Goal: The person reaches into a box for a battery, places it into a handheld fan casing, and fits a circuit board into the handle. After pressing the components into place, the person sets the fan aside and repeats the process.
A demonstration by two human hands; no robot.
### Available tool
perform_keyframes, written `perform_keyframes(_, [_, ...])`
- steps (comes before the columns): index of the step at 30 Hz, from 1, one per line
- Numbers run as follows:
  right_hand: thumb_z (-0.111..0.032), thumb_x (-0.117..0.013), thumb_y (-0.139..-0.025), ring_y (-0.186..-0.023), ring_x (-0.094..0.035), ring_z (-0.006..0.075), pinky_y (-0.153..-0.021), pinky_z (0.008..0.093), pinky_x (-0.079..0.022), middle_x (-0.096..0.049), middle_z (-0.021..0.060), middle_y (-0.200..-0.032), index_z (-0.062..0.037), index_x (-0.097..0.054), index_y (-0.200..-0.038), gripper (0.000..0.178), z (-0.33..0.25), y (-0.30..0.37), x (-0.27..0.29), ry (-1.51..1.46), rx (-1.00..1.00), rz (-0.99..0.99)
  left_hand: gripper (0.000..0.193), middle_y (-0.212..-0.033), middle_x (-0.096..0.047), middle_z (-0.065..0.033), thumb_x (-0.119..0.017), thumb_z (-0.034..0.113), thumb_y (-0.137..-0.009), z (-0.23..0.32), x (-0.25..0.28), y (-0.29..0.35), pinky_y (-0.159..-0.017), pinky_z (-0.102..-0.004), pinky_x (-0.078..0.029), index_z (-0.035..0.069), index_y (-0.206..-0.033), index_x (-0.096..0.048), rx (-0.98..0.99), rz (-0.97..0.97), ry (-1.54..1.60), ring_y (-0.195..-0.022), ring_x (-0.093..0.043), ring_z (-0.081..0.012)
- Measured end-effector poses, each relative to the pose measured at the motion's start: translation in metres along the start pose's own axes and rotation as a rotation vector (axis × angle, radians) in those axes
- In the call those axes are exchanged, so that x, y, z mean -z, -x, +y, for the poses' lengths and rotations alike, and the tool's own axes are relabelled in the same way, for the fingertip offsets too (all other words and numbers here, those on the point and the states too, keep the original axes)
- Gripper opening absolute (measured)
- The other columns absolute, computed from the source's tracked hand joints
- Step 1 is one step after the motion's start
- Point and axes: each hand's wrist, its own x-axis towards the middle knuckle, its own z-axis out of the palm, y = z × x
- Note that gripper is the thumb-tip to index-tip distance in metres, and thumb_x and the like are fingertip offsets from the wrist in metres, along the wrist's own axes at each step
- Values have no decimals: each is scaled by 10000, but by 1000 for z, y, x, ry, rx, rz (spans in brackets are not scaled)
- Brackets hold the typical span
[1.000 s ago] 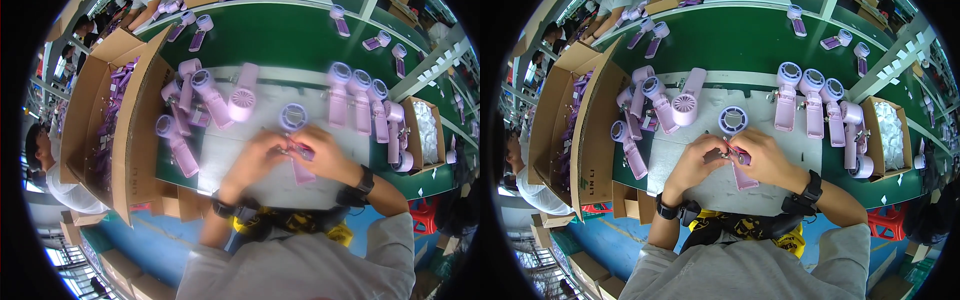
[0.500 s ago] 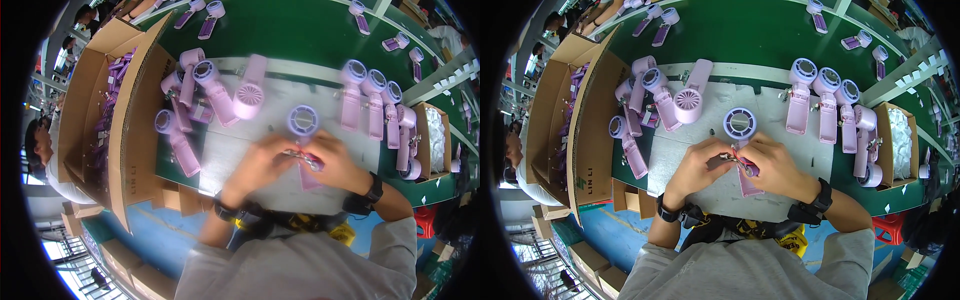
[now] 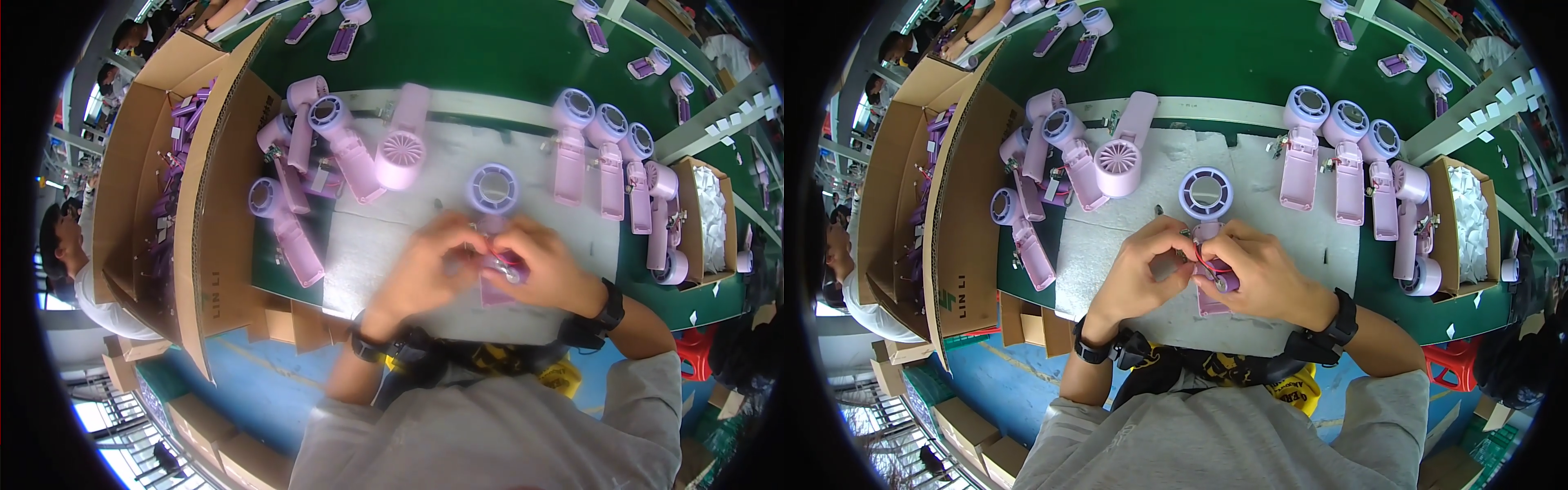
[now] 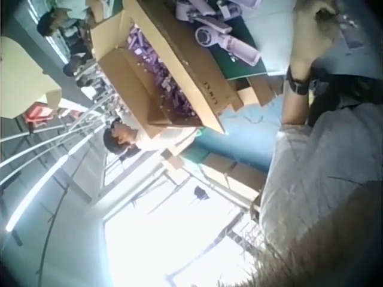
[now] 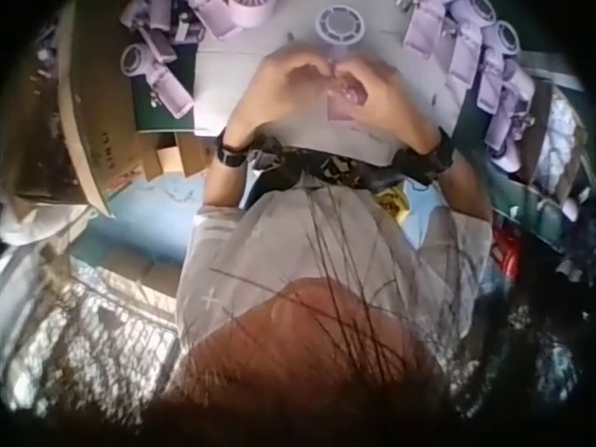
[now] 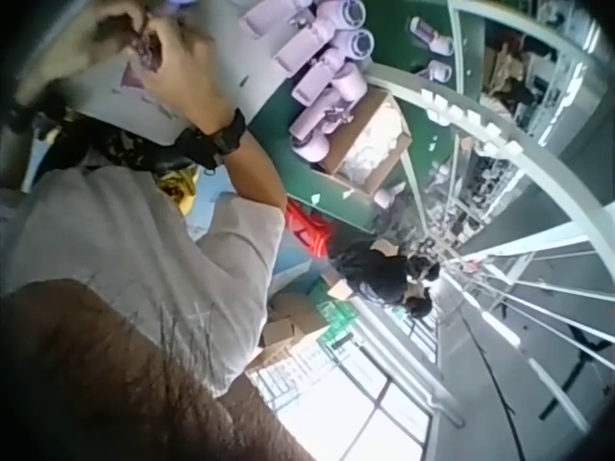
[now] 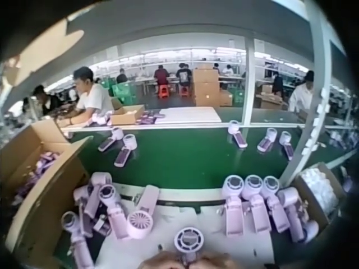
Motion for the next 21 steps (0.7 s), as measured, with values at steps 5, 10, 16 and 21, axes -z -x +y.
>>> perform_keyframes(5, [-172, -855, -708, -764, -600, 244, -634, 352, -503, -606, 87, -896, -47, -659, -953, 338, 4, -2, 0, -67, 112, 104, 276, -1091, -568, -73, -634, -146, -798, -7, -1, 4, -845, -284, -546, -11, -1038, -647, 122, -29, 235, -1001, -620, -169])
perform_keyframes(10, [-257, -871, -691, -740, -579, 223, -610, 338, -492, -575, 66, -905, -57, -675, -913, 357, 5, -1, 4, 98, 194, 79, 229, -1093, -569, -70, -627, -118, -830, -7, 3, 5, -840, -278, -530, -24, -1038, -644, 103, -15, 260, -993, -605, -157])
perform_keyframes(16, [-328, -869, -670, -746, -564, 224, -619, 344, -485, -548, 68, -921, -68, -684, -888, 387, 2, -4, 5, 223, 228, -3, 152, -1082, -575, -83, -678, 15, -906, -8, 2, 5, -756, -274, -509, -48, -1042, -650, 146, 3, 393, -892, -592, -146])
perform_keyframes(21, [-314, -846, -700, -758, -559, 219, -623, 345, -480, -526, 72, -916, -79, -685, -862, 327, -2, -5, 5, 277, 177, -46, 165, -1049, -594, -84, -690, 68, -927, -10, 4, 5, -729, -272, -501, -52, -1039, -667, 231, 14, 441, -842, -591, -140])
